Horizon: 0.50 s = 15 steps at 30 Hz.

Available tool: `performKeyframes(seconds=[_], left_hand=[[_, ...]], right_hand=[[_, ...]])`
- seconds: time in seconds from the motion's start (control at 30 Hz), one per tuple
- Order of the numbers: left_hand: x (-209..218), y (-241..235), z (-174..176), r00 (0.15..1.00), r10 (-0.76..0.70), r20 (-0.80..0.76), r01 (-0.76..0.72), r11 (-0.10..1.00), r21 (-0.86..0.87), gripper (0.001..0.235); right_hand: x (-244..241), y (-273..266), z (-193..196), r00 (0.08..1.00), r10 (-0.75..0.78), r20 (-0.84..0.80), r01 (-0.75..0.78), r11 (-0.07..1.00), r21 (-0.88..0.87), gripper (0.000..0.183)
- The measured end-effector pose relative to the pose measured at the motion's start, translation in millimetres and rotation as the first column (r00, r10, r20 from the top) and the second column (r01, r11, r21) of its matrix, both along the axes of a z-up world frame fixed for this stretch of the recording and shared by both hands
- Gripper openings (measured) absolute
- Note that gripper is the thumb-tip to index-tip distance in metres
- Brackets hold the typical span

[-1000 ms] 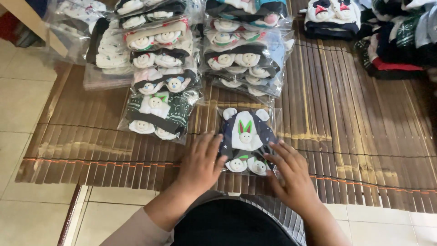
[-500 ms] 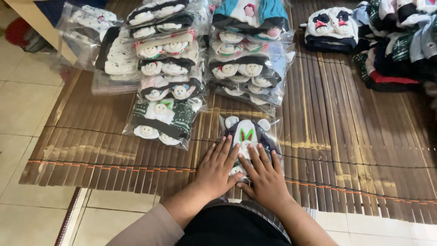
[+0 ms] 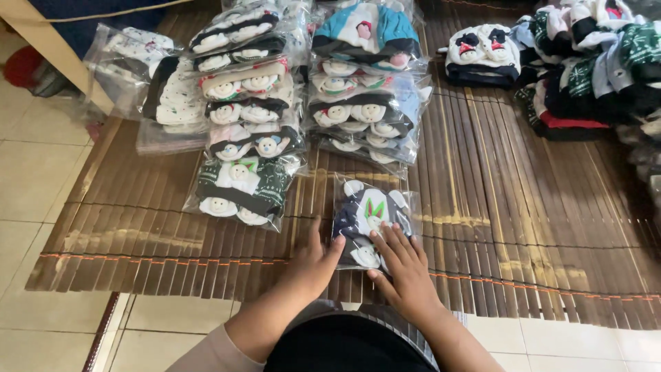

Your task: Packaging baby hats into clear plastic bags

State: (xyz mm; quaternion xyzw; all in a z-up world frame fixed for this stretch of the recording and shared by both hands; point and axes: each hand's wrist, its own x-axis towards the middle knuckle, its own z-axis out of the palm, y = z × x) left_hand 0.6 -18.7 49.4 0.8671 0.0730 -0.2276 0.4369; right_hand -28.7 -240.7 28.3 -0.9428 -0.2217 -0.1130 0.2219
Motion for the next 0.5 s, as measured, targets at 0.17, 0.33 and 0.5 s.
performKeyframes(seconds=[0.17, 0.33, 0.5], left_hand=[[20.9, 4.3, -23.3, 0.941, 0.109, -0.322, -0.313, 0.645, -0.697, 0.074], [30.2, 10.0, -36.3, 0.961, 0.113, -0.253, -0.256, 0.706, -0.66, 0.078], [32.7, 6.4, -26.3, 0.984, 0.047, -0.172, -0.165, 0.599, -0.784, 0.075]], right_hand=[[-9.5, 13.4, -1.3, 0.996, 0.049, 0.07, -0.046, 0.998, -0.038, 0.062], [-7.2, 13.3, -9.8, 0.983, 0.052, 0.175, -0.023, 0.987, -0.161, 0.078], [-0.5, 18.8, -24.5, 0.925, -0.064, 0.375, 0.19, 0.931, -0.31, 0.085]])
